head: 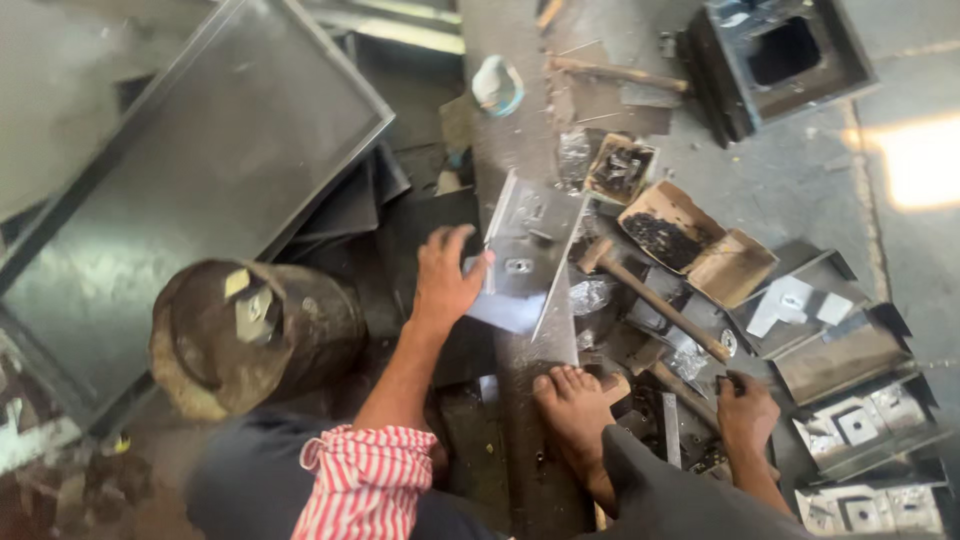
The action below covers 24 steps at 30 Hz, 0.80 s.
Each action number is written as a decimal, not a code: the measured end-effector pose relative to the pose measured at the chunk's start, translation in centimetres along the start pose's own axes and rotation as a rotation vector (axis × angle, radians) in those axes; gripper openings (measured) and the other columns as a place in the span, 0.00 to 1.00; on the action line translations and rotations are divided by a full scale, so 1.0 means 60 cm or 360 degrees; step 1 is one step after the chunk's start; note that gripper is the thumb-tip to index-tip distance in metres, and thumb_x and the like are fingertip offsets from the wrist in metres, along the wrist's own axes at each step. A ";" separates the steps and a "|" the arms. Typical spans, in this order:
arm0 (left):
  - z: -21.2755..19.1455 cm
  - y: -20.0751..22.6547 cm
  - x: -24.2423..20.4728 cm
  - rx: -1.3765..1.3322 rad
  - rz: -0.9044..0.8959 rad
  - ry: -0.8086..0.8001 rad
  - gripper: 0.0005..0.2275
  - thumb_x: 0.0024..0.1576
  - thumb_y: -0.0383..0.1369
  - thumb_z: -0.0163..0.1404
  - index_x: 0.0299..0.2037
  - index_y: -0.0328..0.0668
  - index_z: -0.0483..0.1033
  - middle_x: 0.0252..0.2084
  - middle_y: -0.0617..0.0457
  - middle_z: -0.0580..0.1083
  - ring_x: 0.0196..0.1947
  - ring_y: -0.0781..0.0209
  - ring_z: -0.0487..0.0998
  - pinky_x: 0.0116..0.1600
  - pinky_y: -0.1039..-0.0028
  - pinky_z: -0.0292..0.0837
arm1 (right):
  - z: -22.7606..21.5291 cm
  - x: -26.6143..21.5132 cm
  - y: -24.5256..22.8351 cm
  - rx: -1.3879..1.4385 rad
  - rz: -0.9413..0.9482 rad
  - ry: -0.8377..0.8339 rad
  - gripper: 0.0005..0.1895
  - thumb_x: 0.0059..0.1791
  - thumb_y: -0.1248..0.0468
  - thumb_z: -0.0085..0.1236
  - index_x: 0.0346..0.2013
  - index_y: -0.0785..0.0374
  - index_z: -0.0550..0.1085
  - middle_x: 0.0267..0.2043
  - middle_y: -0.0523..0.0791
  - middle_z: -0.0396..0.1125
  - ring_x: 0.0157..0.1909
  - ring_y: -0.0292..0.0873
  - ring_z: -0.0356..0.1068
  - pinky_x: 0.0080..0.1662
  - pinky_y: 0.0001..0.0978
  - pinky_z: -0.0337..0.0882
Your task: The person sits on the floor and assembles small metal brackets onto a larger metal frame using a hammer. They repeatedly position the brackets, strike them into place, and adjust the assembly.
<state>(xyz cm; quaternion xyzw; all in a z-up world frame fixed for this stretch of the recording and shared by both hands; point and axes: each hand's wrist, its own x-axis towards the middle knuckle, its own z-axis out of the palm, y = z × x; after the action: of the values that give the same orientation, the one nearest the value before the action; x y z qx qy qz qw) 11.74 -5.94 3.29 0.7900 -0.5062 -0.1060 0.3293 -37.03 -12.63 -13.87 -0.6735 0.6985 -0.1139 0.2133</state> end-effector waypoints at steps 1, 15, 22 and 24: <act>-0.012 -0.015 -0.007 -0.0183 -0.0059 -0.0219 0.22 0.57 0.40 0.60 0.59 0.39 0.72 0.54 0.34 0.76 0.55 0.38 0.76 0.58 0.58 0.71 | -0.013 -0.004 -0.022 0.0138 -0.0011 -0.0017 0.14 0.54 0.59 0.61 0.50 0.63 0.80 0.46 0.53 0.76 0.46 0.53 0.77 0.51 0.42 0.74; -0.020 -0.051 -0.105 -0.0624 -0.0051 -0.0485 0.44 0.43 0.24 0.65 0.71 0.37 0.53 0.57 0.31 0.74 0.57 0.36 0.76 0.58 0.61 0.74 | -0.073 -0.040 -0.538 0.0500 -0.1564 -0.0375 0.11 0.46 0.66 0.67 0.43 0.59 0.79 0.42 0.45 0.74 0.45 0.48 0.72 0.47 0.40 0.72; 0.005 -0.057 -0.080 -0.0759 -0.0089 -0.0447 0.42 0.44 0.25 0.63 0.71 0.37 0.54 0.52 0.33 0.76 0.52 0.39 0.80 0.55 0.62 0.76 | -0.052 0.011 -0.562 -0.0193 -0.2211 -0.0283 0.12 0.45 0.64 0.63 0.43 0.51 0.81 0.45 0.37 0.75 0.47 0.41 0.69 0.49 0.38 0.63; 0.005 -0.055 -0.075 -0.0760 -0.0092 -0.0439 0.43 0.44 0.25 0.63 0.72 0.38 0.53 0.52 0.33 0.76 0.52 0.39 0.80 0.55 0.62 0.76 | -0.045 0.018 -0.570 -0.0300 -0.2336 -0.0264 0.13 0.44 0.64 0.62 0.43 0.48 0.81 0.46 0.36 0.75 0.47 0.40 0.69 0.50 0.38 0.62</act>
<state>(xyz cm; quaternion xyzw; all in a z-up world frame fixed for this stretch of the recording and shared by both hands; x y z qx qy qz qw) 11.90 -1.23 0.24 0.6821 -0.4842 -0.3382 0.4311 -7.72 -16.36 3.63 -0.9887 0.0576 -0.1155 0.0760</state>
